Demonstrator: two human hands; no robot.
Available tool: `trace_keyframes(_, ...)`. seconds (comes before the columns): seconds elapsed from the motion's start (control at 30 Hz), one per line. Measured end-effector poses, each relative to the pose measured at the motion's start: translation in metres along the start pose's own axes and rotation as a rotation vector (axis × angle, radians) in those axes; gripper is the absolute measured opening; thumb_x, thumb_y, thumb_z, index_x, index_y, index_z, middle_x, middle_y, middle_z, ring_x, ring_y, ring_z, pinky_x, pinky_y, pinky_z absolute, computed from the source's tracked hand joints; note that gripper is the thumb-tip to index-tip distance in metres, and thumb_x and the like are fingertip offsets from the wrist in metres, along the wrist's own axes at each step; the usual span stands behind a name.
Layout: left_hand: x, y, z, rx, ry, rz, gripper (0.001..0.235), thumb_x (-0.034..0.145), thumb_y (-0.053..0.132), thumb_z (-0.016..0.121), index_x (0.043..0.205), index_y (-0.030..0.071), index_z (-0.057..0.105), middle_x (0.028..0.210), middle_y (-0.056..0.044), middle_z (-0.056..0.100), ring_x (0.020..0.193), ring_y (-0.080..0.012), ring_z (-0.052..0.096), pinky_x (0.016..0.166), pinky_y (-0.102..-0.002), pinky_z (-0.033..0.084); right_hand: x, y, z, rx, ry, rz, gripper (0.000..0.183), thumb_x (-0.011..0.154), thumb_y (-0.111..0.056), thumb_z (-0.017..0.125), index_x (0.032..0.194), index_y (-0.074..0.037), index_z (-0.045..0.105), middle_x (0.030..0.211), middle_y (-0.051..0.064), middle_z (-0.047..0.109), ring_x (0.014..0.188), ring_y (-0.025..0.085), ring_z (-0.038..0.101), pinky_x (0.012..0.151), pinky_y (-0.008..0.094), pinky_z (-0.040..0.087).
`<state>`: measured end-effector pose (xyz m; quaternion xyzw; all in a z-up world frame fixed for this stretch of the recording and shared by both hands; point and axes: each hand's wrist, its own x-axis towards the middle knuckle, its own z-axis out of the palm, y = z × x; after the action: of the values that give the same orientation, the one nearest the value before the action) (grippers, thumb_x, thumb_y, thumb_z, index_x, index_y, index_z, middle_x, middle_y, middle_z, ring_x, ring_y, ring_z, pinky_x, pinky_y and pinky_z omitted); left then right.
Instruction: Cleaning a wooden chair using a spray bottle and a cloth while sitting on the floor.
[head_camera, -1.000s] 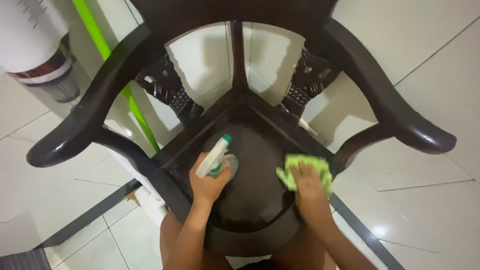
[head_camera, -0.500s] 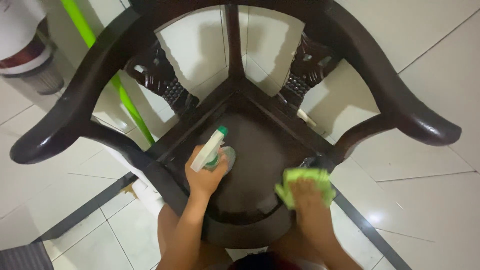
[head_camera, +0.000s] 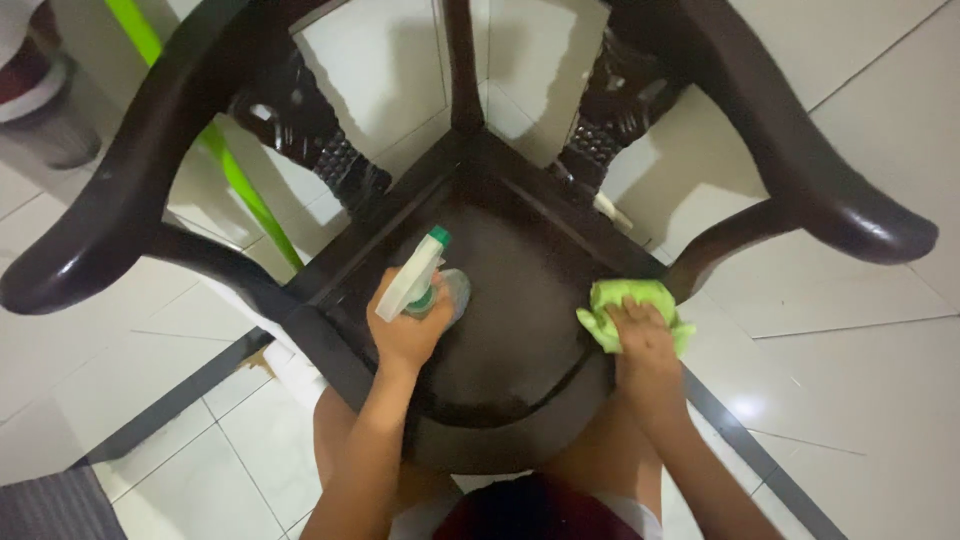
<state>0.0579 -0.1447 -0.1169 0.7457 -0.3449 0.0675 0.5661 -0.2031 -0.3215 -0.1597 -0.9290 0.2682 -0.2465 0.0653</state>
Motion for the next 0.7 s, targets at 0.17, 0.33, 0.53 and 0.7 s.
trace_keyframes(0.17,0.002,0.008,-0.001,0.003,0.014,-0.049,0.028,0.079,0.01,0.077,0.104,0.003,0.069,0.087,-0.006,0.072,0.07,-0.0173,0.063,0.067,-0.028,0.051,-0.079,-0.039,0.012,0.132,-0.33,0.039,0.065,0.076,-0.023,0.067,0.139,-0.01,0.056,0.144,0.016,0.055,0.134,0.036,0.048,0.113,0.054,0.033)
trace_keyframes(0.33,0.001,0.009,0.0,-0.013,0.022,-0.036,0.029,0.076,0.007,0.077,0.103,0.003,0.069,0.088,-0.006,0.074,0.072,-0.0166,0.065,0.069,-0.027,0.052,0.021,-0.083,-0.054,1.402,-0.102,0.764,0.026,0.074,0.008,0.074,0.1,0.004,0.071,0.073,0.011,0.069,0.057,0.017,0.059,0.051,0.031,0.049)
trace_keyframes(0.53,0.001,0.02,0.002,0.024,0.068,-0.204,0.027,0.069,0.008,0.082,0.091,0.006,0.067,0.081,-0.017,0.071,0.082,-0.0363,0.072,0.076,-0.048,0.057,0.006,0.034,0.02,0.182,0.032,-0.147,0.039,0.097,-0.025,0.057,0.132,-0.013,0.068,0.128,0.006,0.071,0.128,0.029,0.064,0.124,0.042,0.041)
trace_keyframes(0.7,-0.001,0.015,0.005,0.023,0.087,-0.114,0.027,0.07,0.007,0.083,0.091,0.006,0.066,0.079,-0.017,0.07,0.081,-0.0349,0.073,0.075,-0.044,0.058,0.026,-0.13,-0.09,1.01,-0.283,1.082,0.033,0.088,-0.019,0.067,0.109,0.006,0.065,0.086,0.016,0.078,0.074,0.024,0.074,0.096,0.037,0.055)
